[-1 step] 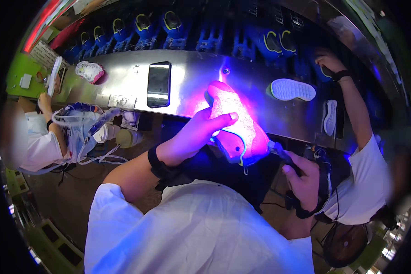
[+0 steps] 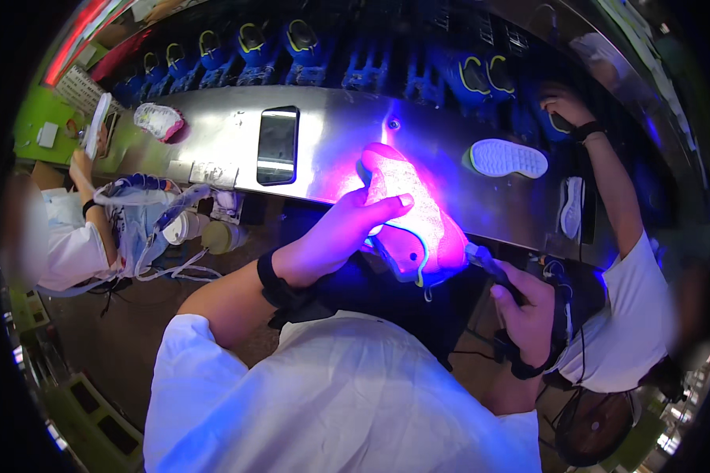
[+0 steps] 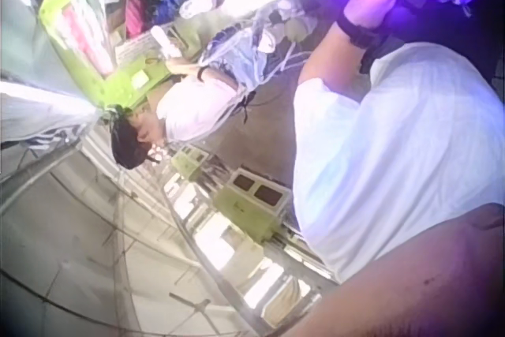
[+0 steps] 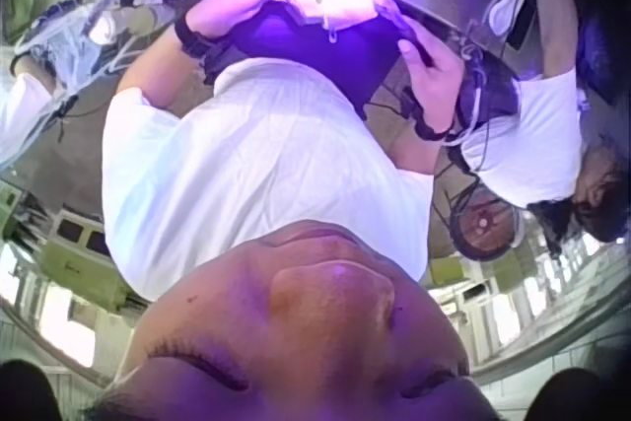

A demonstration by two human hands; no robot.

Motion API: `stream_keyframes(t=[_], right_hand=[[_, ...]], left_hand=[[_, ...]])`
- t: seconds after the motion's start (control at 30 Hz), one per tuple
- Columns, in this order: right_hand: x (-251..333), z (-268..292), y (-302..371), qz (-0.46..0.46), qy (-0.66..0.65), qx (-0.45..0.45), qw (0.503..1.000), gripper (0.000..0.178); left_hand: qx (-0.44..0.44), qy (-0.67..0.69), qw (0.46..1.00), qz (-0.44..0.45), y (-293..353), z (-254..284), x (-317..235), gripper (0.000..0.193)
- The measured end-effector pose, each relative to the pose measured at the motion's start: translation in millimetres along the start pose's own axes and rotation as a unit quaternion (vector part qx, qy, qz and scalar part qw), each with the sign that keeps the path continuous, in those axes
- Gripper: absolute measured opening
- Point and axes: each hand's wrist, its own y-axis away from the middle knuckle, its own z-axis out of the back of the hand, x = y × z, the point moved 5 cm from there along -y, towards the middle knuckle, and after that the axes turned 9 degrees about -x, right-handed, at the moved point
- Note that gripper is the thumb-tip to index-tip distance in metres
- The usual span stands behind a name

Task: The recorder is inspecting and cleaning shoe components on a production line using a UV light and a small tool.

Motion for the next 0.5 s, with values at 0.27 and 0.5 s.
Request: stream_keyframes(t=[0.27, 0.5], right_hand=[[25, 17, -24, 0.075, 0.071, -0.025, 0.994, 0.04], [48, 15, -40, 0.148, 0.088, -0.027, 0.985, 0.042]], left_hand=[[-0.006, 0.156, 0.982, 0.108, 5, -7, 18, 0.042], [0.103, 0.367, 0.894, 0.235, 11, -7, 35, 0.046]])
